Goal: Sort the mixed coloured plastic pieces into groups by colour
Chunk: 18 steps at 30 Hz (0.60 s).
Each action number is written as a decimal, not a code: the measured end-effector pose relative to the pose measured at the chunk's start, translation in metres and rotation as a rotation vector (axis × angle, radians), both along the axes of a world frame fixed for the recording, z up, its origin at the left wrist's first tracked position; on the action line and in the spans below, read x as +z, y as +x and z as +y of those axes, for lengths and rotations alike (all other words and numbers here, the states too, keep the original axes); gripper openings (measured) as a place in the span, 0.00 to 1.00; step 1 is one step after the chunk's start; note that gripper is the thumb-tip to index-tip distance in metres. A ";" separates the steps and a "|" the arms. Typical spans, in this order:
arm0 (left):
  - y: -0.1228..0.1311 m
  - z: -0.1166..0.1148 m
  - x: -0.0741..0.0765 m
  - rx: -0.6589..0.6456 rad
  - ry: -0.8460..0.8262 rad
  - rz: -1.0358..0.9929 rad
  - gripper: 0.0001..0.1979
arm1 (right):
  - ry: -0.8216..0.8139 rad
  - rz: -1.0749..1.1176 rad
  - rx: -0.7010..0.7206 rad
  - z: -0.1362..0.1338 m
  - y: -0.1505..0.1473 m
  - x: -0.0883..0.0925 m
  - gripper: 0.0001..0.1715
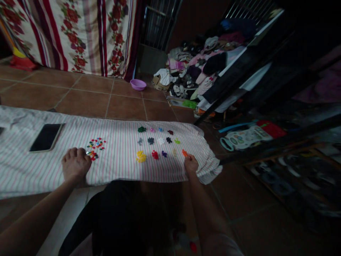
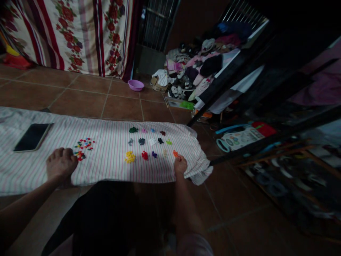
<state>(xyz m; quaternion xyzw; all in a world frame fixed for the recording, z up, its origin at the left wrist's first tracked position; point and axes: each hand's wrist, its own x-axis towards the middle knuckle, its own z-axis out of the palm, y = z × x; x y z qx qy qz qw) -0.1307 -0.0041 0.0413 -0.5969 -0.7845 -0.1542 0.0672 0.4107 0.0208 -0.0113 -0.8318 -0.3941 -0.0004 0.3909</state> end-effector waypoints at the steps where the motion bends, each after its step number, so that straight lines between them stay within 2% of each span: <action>1: 0.000 0.000 0.000 -0.003 0.003 0.000 0.17 | 0.007 0.002 0.001 0.000 0.000 0.000 0.24; 9: 0.000 0.002 -0.001 0.015 -0.027 0.014 0.17 | 0.068 0.016 -0.011 -0.005 -0.007 0.002 0.27; 14: -0.002 0.004 -0.004 0.038 -0.067 0.040 0.16 | 0.101 0.021 -0.041 -0.008 -0.019 0.010 0.27; 18: -0.005 0.006 -0.011 0.030 -0.026 0.049 0.15 | 0.183 0.032 0.054 -0.002 -0.044 0.024 0.25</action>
